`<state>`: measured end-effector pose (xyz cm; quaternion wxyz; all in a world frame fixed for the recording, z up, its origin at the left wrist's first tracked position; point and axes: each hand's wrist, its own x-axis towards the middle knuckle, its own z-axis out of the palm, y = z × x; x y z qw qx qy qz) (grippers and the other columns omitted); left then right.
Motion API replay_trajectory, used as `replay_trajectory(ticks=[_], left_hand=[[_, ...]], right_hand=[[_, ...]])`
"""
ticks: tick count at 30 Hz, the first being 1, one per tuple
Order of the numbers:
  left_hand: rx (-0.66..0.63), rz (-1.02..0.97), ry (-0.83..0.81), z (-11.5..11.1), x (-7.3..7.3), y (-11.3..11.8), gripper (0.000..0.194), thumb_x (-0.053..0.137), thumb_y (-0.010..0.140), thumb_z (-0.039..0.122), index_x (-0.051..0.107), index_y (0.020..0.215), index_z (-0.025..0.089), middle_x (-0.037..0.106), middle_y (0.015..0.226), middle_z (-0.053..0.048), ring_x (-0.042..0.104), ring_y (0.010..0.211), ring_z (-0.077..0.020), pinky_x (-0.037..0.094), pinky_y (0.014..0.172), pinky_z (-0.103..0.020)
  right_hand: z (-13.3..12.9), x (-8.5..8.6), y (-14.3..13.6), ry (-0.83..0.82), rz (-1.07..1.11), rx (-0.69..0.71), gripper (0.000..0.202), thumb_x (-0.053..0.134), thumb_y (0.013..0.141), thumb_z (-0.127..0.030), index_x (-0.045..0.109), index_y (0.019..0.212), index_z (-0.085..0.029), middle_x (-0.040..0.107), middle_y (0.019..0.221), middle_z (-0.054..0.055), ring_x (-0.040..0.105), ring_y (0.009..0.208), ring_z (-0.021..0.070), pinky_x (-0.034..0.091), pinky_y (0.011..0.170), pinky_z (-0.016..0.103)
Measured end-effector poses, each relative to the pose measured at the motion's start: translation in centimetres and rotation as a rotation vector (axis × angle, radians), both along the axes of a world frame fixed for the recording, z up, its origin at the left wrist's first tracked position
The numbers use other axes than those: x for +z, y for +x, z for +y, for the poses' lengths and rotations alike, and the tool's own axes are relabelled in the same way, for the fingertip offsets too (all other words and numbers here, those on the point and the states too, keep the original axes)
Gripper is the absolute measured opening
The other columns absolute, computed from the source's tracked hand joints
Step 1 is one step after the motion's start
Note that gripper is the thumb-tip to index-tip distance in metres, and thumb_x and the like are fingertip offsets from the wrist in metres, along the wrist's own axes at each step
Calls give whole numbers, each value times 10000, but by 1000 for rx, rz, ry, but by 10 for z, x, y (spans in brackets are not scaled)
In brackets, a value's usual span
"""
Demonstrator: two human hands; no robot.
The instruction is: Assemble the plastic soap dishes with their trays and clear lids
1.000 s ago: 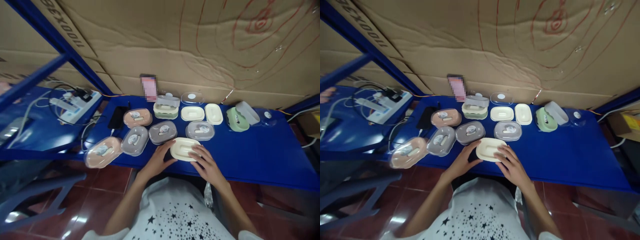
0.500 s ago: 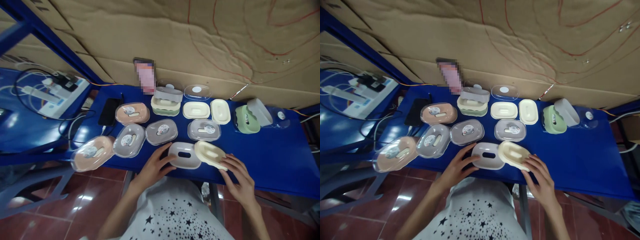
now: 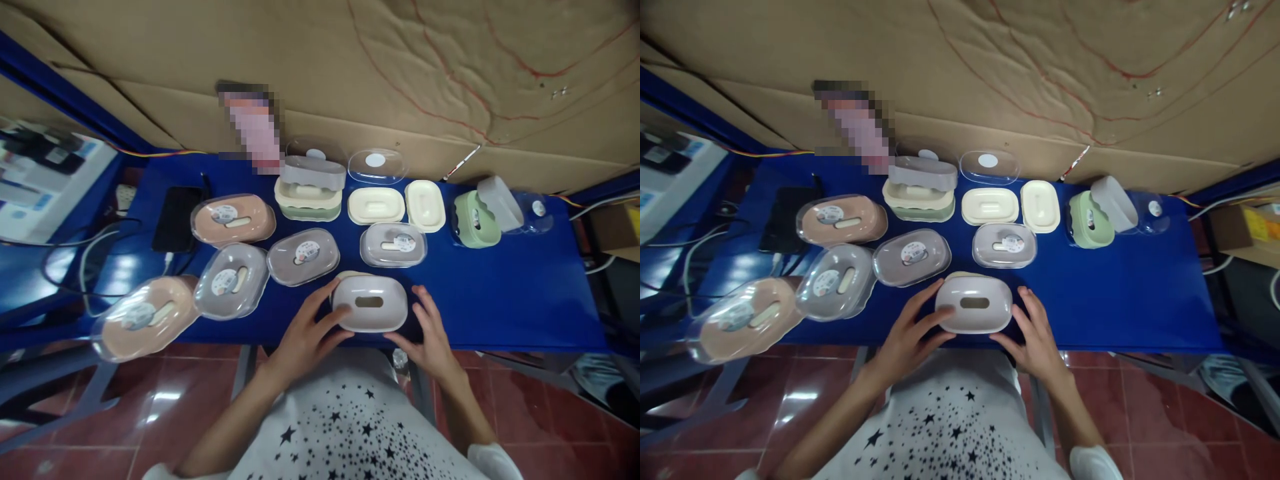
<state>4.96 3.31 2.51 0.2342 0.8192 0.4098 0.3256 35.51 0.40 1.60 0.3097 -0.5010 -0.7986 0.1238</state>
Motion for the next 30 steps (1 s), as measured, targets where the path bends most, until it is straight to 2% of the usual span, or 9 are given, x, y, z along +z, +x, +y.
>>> replay_trajectory(ticks=[2,5,10,13,17,21,24,27,30], left_hand=[[-21,21,39,6,-5,9,401,709,1044,360,588,1414,262,455,1669,-171,538,1502,-340,568,1170,-556],[-3,13,78,11,-9,14,409,724,1034,329,587,1413,256,471,1658,-188,538,1508,-351,560,1180,-584],[51,-33,-20,10,-8,6,407,709,1042,306,584,1429,285,425,1699,-161,543,1518,-337,597,1163,-541],[28,30,-54,10,-8,1,413,693,1052,309,578,1447,276,417,1707,-169,582,1481,-325,630,1123,-509],[-13,135,-1,12,-9,-1,466,693,1052,287,548,1494,266,410,1708,-190,536,1523,-351,605,1145,-557],[18,176,106,10,-6,-1,461,723,1026,223,579,1464,240,437,1671,-207,505,1536,-377,582,1157,-583],[55,203,143,4,-2,-3,422,758,997,216,627,1398,240,550,1567,-180,588,1432,-357,599,1119,-562],[51,192,149,-3,1,-5,407,780,981,258,642,1364,240,639,1460,-150,633,1339,-331,609,1089,-538],[39,183,158,-9,3,-5,379,780,981,271,651,1334,220,669,1413,-142,629,1317,-326,609,1078,-524]], right_hand=[[6,5,4,2,-68,68,828,772,1001,-249,363,1706,-392,372,1769,87,453,1588,344,496,1253,592],[15,13,5,-10,-94,147,633,717,1029,-201,526,1615,-346,512,1683,73,500,1554,321,537,1214,570],[22,16,-7,-20,-64,194,480,683,1045,-175,627,1511,-279,641,1563,73,543,1509,283,572,1165,533],[23,9,-16,-11,-109,211,457,704,1040,-190,644,1485,-274,660,1546,59,541,1510,277,520,1216,554],[19,3,-21,-35,-178,208,515,602,1057,-80,619,1522,-301,646,1569,17,514,1545,242,465,1274,533],[24,12,-8,34,-217,259,565,615,1064,-140,547,1599,-309,651,1564,22,550,1519,240,470,1267,519],[53,29,20,167,-138,87,561,584,1079,-187,526,1617,-331,694,1508,45,624,1443,257,497,1221,529],[105,41,49,157,-199,-134,490,510,1091,-189,590,1564,-287,702,1492,81,620,1440,304,486,1201,551],[155,36,66,32,-431,-98,484,481,1091,-223,583,1563,-195,639,1564,141,569,1484,357,429,1223,612]])
